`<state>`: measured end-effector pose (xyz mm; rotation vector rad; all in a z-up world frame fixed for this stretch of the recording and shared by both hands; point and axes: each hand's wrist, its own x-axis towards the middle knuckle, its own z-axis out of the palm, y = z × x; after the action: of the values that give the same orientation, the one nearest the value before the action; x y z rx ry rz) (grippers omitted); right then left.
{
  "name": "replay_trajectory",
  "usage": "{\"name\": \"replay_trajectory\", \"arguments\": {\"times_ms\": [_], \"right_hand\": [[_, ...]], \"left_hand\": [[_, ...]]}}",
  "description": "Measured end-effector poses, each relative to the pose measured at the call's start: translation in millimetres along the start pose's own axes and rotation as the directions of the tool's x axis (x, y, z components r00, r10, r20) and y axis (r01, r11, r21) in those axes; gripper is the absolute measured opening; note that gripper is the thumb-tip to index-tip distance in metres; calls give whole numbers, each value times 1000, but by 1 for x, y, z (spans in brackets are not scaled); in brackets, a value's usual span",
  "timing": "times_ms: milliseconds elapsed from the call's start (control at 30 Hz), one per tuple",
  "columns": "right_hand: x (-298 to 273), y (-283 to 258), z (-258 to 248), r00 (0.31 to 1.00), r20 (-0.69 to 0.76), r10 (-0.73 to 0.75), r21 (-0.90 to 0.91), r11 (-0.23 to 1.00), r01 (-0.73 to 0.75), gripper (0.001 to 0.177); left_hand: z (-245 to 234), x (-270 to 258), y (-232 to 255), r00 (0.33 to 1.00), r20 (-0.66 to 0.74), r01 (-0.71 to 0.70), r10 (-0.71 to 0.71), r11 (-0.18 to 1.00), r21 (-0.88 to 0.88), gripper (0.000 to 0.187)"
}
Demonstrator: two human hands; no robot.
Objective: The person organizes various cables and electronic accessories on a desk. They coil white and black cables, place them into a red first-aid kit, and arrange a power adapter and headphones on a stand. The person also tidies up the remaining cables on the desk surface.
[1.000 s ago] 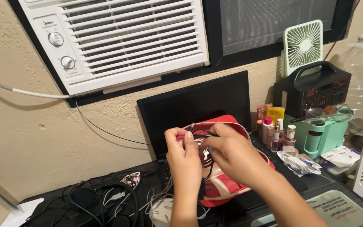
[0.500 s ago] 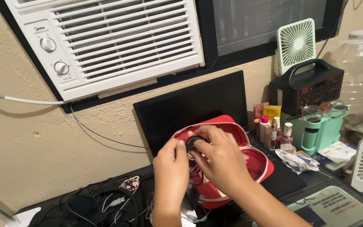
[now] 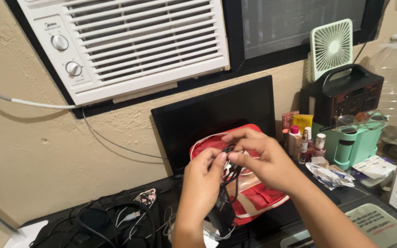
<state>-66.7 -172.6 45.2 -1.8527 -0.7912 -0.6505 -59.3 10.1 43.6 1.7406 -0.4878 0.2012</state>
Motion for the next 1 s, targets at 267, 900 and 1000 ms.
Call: {"name": "replay_trajectory", "arguments": {"times_ms": [267, 900, 1000], "right_hand": [[-3, 4, 3, 960, -254, 119, 180, 981, -74, 20], [1, 61, -6, 826, -416, 380, 321, 911, -258, 29], [-1, 84, -13, 820, -333, 465, 329, 873, -361, 23]], "left_hand": [[3, -6, 11, 998, 44, -41, 37, 996, 82, 16], [22, 20, -43, 974, 33, -225, 223, 953, 204, 22], [27, 25, -58, 990, 14, -139, 140, 958, 252, 21]]}}
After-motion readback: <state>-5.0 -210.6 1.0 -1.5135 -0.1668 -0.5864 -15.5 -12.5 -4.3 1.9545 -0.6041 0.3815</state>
